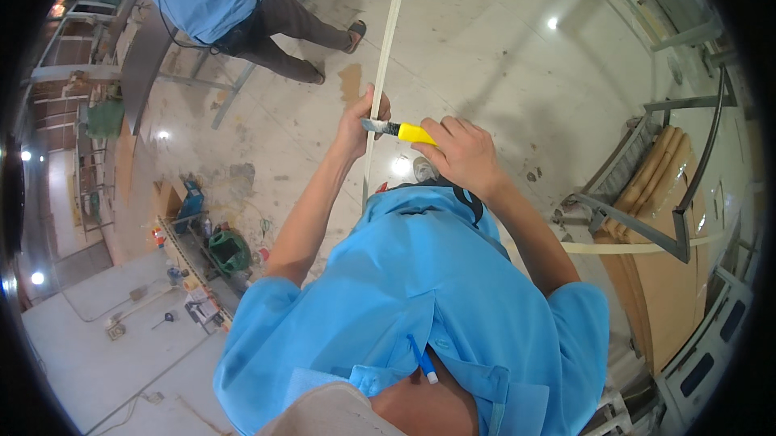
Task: The person picks up a long wooden strip and uses a yellow utility knife to scrape its surface repeatedly. The person holds the strip with one hand and scrapes along its length with the other, occasionally repositioning the strip. The task continues throughout the clip without a visible final placement or outcome.
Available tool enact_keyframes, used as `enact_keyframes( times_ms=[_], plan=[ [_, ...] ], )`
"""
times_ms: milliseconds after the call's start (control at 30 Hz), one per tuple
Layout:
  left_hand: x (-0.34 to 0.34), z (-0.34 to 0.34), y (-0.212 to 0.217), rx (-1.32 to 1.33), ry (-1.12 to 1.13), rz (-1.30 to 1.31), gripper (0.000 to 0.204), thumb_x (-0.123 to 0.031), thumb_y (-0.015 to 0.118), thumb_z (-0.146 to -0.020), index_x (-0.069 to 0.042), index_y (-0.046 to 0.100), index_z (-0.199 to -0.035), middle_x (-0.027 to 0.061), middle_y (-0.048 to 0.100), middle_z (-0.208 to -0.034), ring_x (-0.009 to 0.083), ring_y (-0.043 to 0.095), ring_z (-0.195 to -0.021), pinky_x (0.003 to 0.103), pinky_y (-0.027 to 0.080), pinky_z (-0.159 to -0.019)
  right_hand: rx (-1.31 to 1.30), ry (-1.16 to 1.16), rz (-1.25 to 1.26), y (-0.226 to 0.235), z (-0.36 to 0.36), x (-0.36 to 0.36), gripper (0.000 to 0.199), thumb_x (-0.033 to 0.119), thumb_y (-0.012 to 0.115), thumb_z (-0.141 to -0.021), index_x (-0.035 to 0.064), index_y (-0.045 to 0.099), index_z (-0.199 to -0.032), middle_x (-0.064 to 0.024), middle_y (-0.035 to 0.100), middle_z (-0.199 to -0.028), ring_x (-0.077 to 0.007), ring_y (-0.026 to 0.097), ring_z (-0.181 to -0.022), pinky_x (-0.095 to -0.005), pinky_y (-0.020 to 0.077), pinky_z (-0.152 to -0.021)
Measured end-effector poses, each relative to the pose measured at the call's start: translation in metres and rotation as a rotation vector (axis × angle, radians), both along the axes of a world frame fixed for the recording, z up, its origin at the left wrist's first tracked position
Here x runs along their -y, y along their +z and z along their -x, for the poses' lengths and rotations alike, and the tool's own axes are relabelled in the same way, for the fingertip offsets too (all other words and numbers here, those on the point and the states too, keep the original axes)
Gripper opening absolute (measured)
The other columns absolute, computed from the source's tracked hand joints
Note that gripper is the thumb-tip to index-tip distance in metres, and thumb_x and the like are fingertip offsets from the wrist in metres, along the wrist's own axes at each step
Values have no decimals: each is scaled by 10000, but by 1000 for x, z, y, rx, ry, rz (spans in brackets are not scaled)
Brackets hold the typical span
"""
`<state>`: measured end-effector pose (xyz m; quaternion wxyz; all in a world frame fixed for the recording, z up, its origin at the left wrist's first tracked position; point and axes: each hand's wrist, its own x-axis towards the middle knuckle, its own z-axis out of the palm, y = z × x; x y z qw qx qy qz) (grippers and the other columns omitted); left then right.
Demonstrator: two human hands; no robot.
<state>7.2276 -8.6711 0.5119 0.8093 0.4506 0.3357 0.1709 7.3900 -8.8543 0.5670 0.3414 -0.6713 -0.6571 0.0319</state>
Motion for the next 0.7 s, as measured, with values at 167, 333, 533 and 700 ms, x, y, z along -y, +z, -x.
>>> enact_keyframes(
  times_ms=[167, 333, 533, 700],
  plan=[
    [1, -11, 0, -25, -33, 3, 557, -590, 416, -1096, -146, 506, -772, -18, 483, -653, 90, 400, -498, 248, 310, -451, 140, -65, -8, -15, 1, 8, 361, 359, 794, -894, 113, 694, -1139, -49, 556, -794, -236, 625, -685, -368, 520, -595],
    [6, -12, 3, -17, -80, 20, 571, -588, 385, -1105, -151, 505, -758, -23, 427, -593, 89, 371, -477, 248, 301, -439, 167, -177, -70, -9, -18, -4, 369, 369, 810, -880, 135, 700, -1142, -36, 551, -769, -219, 607, -627, -350, 505, -554],
    [12, -5, -2, 29, -167, -52, 606, -593, 344, -1113, -149, 495, -730, -25, 404, -561, 88, 354, -458, 249, 293, -428, 182, -182, -58, 24, -51, -23, 341, 353, 805, -896, 129, 708, -1133, -40, 578, -764, -229, 610, -606, -354, 500, -538],
    [24, -2, -12, 22, -155, -56, 615, -592, 342, -1114, -152, 471, -704, -27, 384, -560, 90, 338, -451, 260, 280, -417, 182, -255, -193, 60, -94, -36, 321, 312, 806, -905, 106, 727, -1138, -60, 628, -769, -245, 638, -636, -364, 508, -559]
  ],
)
